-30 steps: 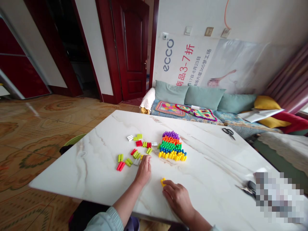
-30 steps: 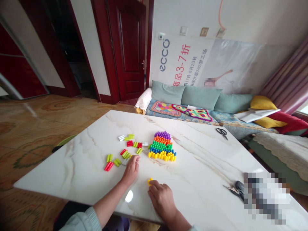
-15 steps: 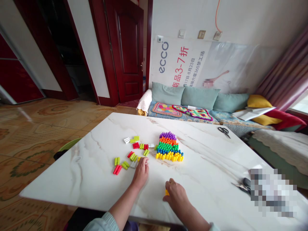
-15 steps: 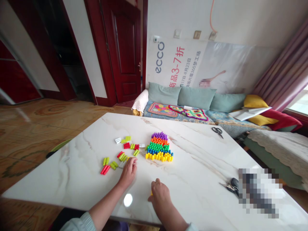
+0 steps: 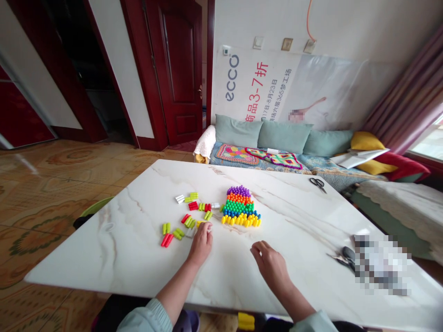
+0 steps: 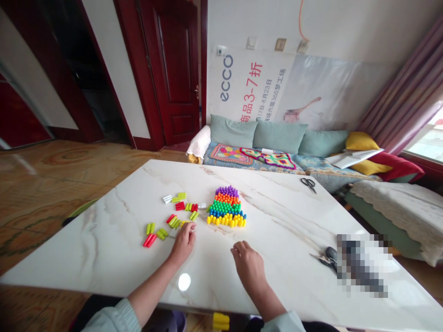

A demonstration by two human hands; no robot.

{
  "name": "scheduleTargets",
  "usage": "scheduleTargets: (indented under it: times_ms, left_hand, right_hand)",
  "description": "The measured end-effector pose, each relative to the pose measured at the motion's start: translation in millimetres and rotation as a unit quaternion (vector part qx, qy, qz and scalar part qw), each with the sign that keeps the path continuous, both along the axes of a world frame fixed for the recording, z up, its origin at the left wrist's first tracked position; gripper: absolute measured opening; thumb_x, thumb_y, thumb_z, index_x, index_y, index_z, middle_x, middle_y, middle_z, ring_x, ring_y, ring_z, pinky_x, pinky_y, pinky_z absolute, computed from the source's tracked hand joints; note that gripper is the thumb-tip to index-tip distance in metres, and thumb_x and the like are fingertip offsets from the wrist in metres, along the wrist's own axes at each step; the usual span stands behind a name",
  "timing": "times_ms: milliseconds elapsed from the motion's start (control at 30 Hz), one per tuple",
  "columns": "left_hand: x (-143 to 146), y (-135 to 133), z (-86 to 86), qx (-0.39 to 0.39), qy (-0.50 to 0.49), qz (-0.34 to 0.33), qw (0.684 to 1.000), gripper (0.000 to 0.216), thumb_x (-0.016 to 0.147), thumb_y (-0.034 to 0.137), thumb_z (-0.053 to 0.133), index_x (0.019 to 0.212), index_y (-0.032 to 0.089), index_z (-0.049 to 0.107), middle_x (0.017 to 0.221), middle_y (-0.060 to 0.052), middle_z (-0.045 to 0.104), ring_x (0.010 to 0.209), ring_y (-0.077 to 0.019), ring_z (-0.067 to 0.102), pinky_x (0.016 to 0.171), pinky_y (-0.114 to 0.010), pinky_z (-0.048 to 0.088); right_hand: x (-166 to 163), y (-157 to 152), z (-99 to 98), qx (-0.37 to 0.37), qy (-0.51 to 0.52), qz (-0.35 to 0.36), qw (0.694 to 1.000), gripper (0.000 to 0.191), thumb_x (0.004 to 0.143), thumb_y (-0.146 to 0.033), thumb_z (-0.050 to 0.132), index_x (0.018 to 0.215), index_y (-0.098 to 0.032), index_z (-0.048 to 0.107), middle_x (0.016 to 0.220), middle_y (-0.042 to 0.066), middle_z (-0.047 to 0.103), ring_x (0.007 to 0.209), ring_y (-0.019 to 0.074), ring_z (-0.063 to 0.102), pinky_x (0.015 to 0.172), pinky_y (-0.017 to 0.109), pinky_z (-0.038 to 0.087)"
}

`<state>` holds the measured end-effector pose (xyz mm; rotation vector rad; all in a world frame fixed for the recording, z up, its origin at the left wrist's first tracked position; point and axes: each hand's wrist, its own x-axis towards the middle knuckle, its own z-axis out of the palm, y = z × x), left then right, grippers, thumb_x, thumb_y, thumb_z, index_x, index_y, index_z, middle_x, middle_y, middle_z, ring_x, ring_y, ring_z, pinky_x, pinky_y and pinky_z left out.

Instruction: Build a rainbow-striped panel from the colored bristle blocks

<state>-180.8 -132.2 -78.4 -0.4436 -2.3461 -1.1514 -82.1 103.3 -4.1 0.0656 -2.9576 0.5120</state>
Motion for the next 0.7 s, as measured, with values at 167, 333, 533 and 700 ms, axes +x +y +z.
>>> scheduleTargets:
  times_ms: [167, 333, 533, 700]
  left_hand:
    - [-0.3, 0.0, 1.0, -0.005, -0.014, -0.003, 1.0, 0.025, 0.081, 0.009, 0.041, 0.101, 0.02, 0.052, 0.092, -0.007, 0.061, 0.089, -0.0208, 0.061, 0.08, -0.035, 0.051]
    - [-0.4, -1.2, 2.5, -0.015, -0.04, -0.003, 0.999, 0.025, 0.08, 0.008, 0.044, 0.101, 0.02, 0.051, 0.093, -0.006, 0.061, 0.088, -0.0195, 0.061, 0.082, -0.033, 0.05]
    - [-0.9, -2.6, 3.8, -0.026, -0.06, -0.01, 0.998, 0.025, 0.079, 0.006, 0.047, 0.101, 0.019, 0.051, 0.095, -0.006, 0.06, 0.089, -0.019, 0.06, 0.082, -0.033, 0.05]
    - [-1.2, -3.7, 3.5, -0.022, -0.063, -0.01, 0.998, 0.026, 0.079, 0.006, 0.049, 0.101, 0.019, 0.052, 0.094, -0.006, 0.061, 0.083, -0.0177, 0.061, 0.08, -0.032, 0.051]
  right_hand:
    - [66.3, -9.4, 5.4, -0.053, 0.038, 0.28, 0.958, 0.042, 0.087, -0.048, 0.057, 0.126, -0.032, 0.054, 0.124, 0.007, 0.061, 0.112, 0.0249, 0.057, 0.097, 0.041, 0.044]
    - [80.4, -4.8, -23.7, -0.152, 0.034, 0.129, 0.979, 0.034, 0.095, -0.037, 0.046, 0.125, -0.024, 0.055, 0.128, 0.012, 0.056, 0.116, 0.0233, 0.054, 0.097, 0.04, 0.046]
    - [58.3, 8.6, -46.1, -0.215, 0.071, 0.015, 0.974, 0.026, 0.093, -0.037, 0.048, 0.101, -0.02, 0.065, 0.117, 0.012, 0.059, 0.104, 0.023, 0.06, 0.091, 0.038, 0.05]
    - [53.9, 8.1, -55.0, -0.206, 0.094, -0.002, 0.974, 0.019, 0.092, -0.032, 0.05, 0.089, -0.021, 0.065, 0.108, 0.008, 0.06, 0.096, 0.0198, 0.06, 0.085, 0.034, 0.05]
